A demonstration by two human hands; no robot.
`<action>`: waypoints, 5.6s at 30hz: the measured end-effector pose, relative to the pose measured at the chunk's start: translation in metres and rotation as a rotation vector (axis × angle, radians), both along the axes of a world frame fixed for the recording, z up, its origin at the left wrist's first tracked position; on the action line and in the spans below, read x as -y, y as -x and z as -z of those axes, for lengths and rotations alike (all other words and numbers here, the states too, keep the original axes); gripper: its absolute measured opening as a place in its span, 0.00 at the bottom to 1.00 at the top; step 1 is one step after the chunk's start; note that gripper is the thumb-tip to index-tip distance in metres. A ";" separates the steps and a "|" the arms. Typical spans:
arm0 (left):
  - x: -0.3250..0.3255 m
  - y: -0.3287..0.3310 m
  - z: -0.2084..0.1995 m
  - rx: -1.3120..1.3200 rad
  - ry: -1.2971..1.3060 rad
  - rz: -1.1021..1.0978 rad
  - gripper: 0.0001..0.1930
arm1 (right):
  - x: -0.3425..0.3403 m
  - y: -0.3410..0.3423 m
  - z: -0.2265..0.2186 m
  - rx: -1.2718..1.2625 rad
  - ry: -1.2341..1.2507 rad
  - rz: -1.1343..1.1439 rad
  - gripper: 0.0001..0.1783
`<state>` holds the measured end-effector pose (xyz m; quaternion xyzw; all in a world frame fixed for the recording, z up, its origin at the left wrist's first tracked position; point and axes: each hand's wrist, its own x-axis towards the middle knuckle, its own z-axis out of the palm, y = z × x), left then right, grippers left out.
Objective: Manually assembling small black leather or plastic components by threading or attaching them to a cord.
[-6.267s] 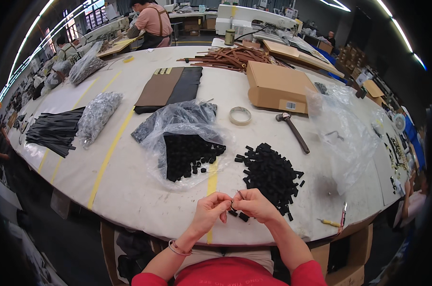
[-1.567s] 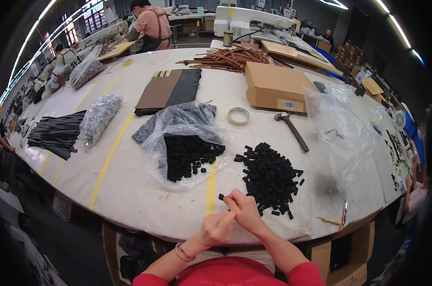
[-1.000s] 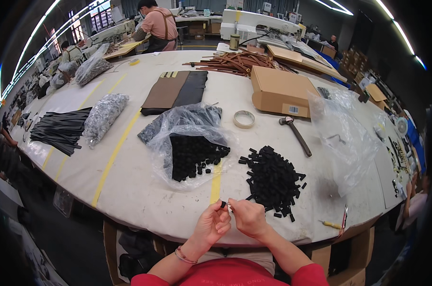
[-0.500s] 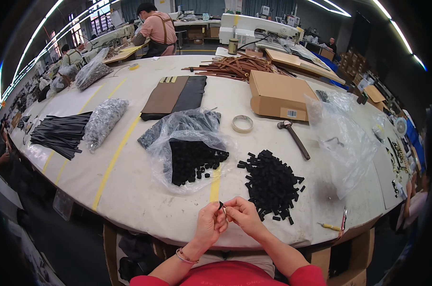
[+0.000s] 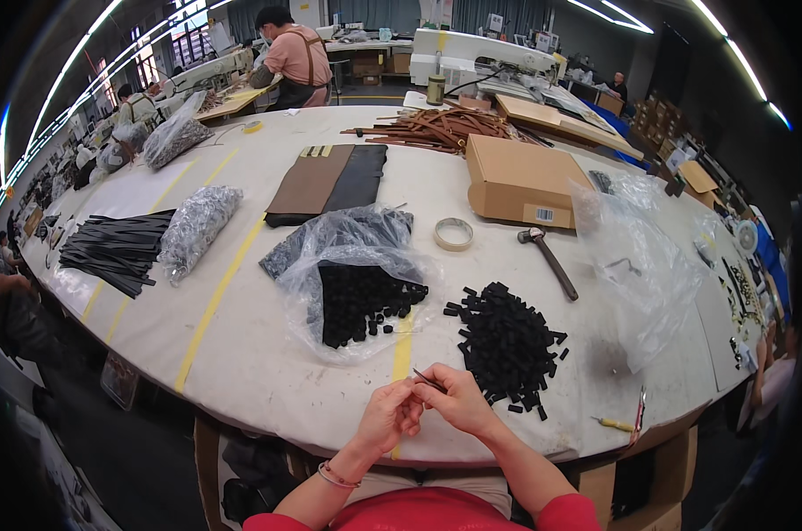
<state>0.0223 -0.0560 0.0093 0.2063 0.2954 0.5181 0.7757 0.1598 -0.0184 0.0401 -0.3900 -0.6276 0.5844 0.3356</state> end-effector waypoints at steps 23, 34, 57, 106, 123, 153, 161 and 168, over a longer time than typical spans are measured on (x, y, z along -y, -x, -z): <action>-0.003 0.010 0.007 -0.457 -0.084 -0.041 0.12 | -0.006 0.001 0.006 0.210 -0.009 -0.045 0.09; -0.094 0.050 -0.012 -1.518 -0.657 -0.596 0.08 | -0.007 -0.005 0.014 0.491 -0.366 0.093 0.09; -0.100 0.044 -0.001 -1.754 -1.078 -0.446 0.03 | 0.019 -0.022 0.008 0.463 -0.379 0.074 0.08; -0.065 0.106 -0.016 -1.874 -0.520 -0.571 0.50 | 0.066 -0.123 -0.019 0.831 -0.517 -0.060 0.13; -0.092 0.139 -0.010 -1.104 -0.361 -0.885 0.28 | -0.014 -0.056 -0.033 0.660 -0.694 0.192 0.13; -0.071 0.070 -0.045 -1.560 -1.043 -0.624 0.13 | -0.154 -0.025 -0.020 0.677 -0.464 0.401 0.19; -0.108 0.068 0.018 -2.088 -1.049 -0.178 0.20 | -0.039 -0.039 -0.038 0.712 -0.464 0.042 0.11; -0.098 0.045 0.001 -2.122 -1.116 -0.408 0.20 | 0.006 -0.029 0.018 0.951 -0.597 -0.120 0.11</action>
